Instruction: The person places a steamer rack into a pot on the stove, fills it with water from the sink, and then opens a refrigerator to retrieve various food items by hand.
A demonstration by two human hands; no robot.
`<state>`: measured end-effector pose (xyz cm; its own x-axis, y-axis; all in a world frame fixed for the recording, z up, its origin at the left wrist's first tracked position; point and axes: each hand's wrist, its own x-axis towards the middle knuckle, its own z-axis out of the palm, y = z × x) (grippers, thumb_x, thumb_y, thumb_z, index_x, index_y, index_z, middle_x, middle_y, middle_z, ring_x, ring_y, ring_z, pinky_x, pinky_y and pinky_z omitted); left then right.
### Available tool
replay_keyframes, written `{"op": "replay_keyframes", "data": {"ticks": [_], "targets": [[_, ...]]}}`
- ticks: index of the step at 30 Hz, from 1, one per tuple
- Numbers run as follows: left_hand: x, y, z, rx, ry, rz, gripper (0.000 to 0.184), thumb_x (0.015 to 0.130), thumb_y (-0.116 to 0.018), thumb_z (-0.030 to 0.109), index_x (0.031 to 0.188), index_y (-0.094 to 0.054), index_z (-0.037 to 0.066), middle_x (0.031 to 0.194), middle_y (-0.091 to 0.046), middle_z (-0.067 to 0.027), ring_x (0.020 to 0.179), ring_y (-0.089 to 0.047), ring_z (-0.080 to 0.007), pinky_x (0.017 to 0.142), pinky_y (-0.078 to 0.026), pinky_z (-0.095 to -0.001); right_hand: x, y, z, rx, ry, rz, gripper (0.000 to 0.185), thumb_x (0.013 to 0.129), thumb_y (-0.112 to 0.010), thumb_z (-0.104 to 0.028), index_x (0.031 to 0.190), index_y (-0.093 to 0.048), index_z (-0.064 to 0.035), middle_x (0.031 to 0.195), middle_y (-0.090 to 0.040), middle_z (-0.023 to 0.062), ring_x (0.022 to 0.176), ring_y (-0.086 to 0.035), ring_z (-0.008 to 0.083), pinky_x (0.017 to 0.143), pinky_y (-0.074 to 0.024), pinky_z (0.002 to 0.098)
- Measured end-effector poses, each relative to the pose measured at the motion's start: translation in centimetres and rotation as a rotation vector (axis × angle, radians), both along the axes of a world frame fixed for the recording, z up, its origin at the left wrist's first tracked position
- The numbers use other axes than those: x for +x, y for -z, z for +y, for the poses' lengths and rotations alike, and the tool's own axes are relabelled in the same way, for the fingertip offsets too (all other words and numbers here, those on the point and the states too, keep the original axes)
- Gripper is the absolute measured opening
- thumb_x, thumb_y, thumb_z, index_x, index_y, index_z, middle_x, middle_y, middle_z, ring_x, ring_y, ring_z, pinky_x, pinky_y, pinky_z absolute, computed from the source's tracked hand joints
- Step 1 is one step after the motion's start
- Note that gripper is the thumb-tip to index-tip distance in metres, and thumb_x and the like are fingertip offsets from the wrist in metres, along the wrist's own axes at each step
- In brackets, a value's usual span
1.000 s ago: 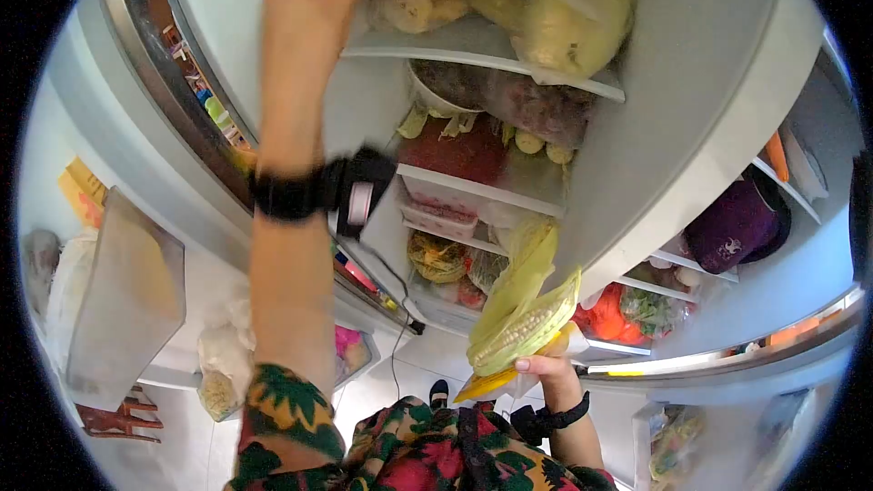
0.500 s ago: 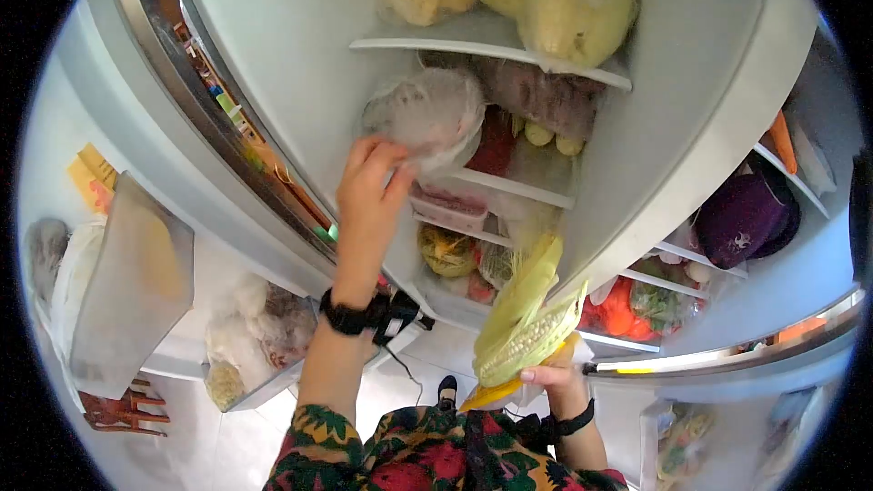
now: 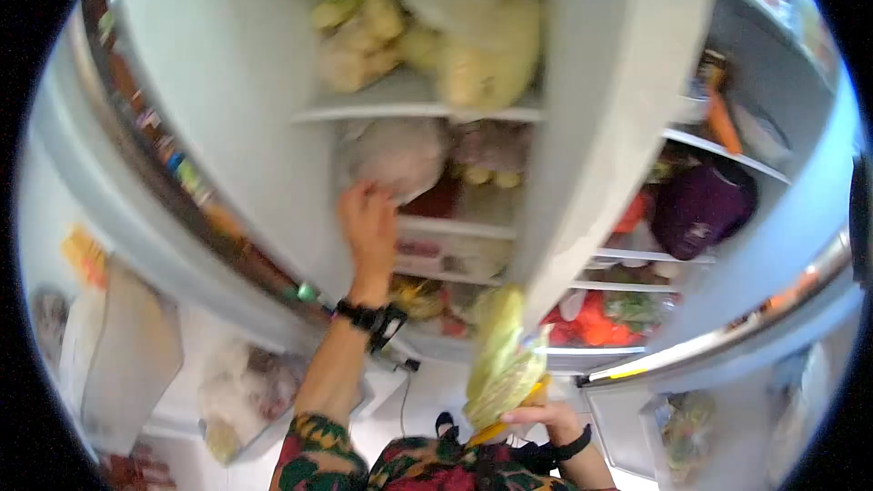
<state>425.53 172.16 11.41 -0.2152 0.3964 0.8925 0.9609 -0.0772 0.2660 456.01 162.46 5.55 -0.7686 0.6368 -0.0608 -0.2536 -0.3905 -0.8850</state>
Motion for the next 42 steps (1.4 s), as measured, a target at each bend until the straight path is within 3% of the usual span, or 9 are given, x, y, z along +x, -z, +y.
{"op": "replay_keyframes", "data": {"ticks": [3,7,10,13,17,21,22,37,42], "targets": [[-0.1,0.8,-1.6,-0.102,0.053,-0.174,0.019,0.078,-0.054,0.008,0.096,-0.056,0.002,0.107,-0.046,-0.0135,0.103,-0.042,-0.0288,0.091,-0.033,-0.0354,0.1,-0.2,0.0,0.008,-0.008,-0.003,0.077,0.062,-0.074,-0.009,0.126,-0.032,-0.0007,0.114,-0.051,0.0085,0.103,-0.049,0.0163,0.088,-0.0395,0.0294],[2.1,0.9,-5.8,-0.06,0.17,-0.355,0.015,0.078,-0.05,-0.001,0.093,-0.053,0.0,0.109,-0.045,-0.0127,0.103,-0.044,-0.0262,0.087,-0.035,-0.0324,1.8,1.2,-0.3,0.222,0.025,0.08,0.093,0.06,-0.076,-0.009,0.133,-0.019,-0.0016,0.125,-0.04,0.0092,0.112,-0.04,0.0166,0.095,-0.0325,0.0308],[3.0,1.6,-9.1,-0.033,0.209,-0.567,0.013,0.078,-0.049,-0.001,0.091,-0.053,0.001,0.108,-0.044,-0.0111,0.101,-0.044,-0.0245,0.085,-0.036,-0.0313,3.8,0.3,-2.0,0.089,0.052,0.129,0.108,0.055,-0.079,-0.008,0.135,-0.007,-0.0002,0.13,-0.034,0.0113,0.117,-0.035,0.0188,0.098,-0.0289,0.0325],[4.0,2.6,-11.3,-0.094,0.188,-0.48,0.014,0.079,-0.049,-0.001,0.092,-0.053,0.002,0.109,-0.042,-0.0103,0.101,-0.043,-0.0236,0.084,-0.037,-0.0306,5.9,0.4,-3.5,0.224,0.317,0.163,0.094,0.052,-0.076,-0.004,0.129,-0.022,0.005,0.115,-0.049,0.0157,0.107,-0.048,0.0252,0.09,-0.0406,0.0367],[4.7,4.1,-12.6,-0.108,0.27,-0.541,0.016,0.078,-0.049,-0.001,0.093,-0.052,0.002,0.111,-0.04,-0.009,0.099,-0.044,-0.022,0.082,-0.038,-0.0302,7.5,-1.1,-6.1,-0.07,0.754,0.211,0.078,0.05,-0.07,-0.005,0.121,-0.037,0.0025,0.109,-0.053,0.0131,0.103,-0.051,0.0251,0.089,-0.0416,0.0356],[7.2,2.7,-15.4,-0.161,0.265,-0.604,0.013,0.079,-0.049,0.001,0.093,-0.05,0.002,0.113,-0.04,-0.0076,0.099,-0.045,-0.0209,0.081,-0.038,-0.0291,8.9,0.4,-5.9,-0.207,1.013,0.304,0.067,0.065,-0.064,-0.021,0.122,-0.036,-0.0011,0.117,-0.049,0.0108,0.106,-0.048,0.0247,0.092,-0.0391,0.0354],[7.2,2.7,-15.9,-0.161,0.254,-0.561,0.012,0.081,-0.047,0.001,0.092,-0.05,0.002,0.113,-0.04,-0.0082,0.098,-0.045,-0.0209,0.081,-0.038,-0.029,9.0,1.7,-4.4,-0.063,1.051,0.418,0.063,0.07,-0.061,-0.026,0.123,-0.036,-0.0018,0.12,-0.046,0.0105,0.108,-0.047,0.025,0.093,-0.0378,0.0366],[13.0,1.1,-18.3,-0.133,0.035,-0.395,0.016,0.071,-0.053,-0.003,0.087,-0.053,0.002,0.104,-0.046,-0.0114,0.093,-0.048,-0.0216,0.076,-0.041,-0.0283,20.5,7.2,-1.2,-0.25,1.077,0.73,0.066,0.067,-0.055,-0.025,0.126,-0.033,-0.0039,0.12,-0.045,0.0161,0.109,-0.045,0.0319,0.094,-0.0365,0.0446],[9.4,1.2,-14.7,-0.117,0.042,-0.39,0.018,0.069,-0.056,-0.004,0.085,-0.055,0.003,0.103,-0.047,-0.0125,0.095,-0.048,-0.025,0.077,-0.041,-0.0314,20.5,8.3,-0.1,-0.123,1.03,0.604,0.068,0.069,-0.054,-0.028,0.127,-0.031,-0.0017,0.119,-0.045,0.018,0.107,-0.047,0.0333,0.091,-0.0385,0.0464]]}}
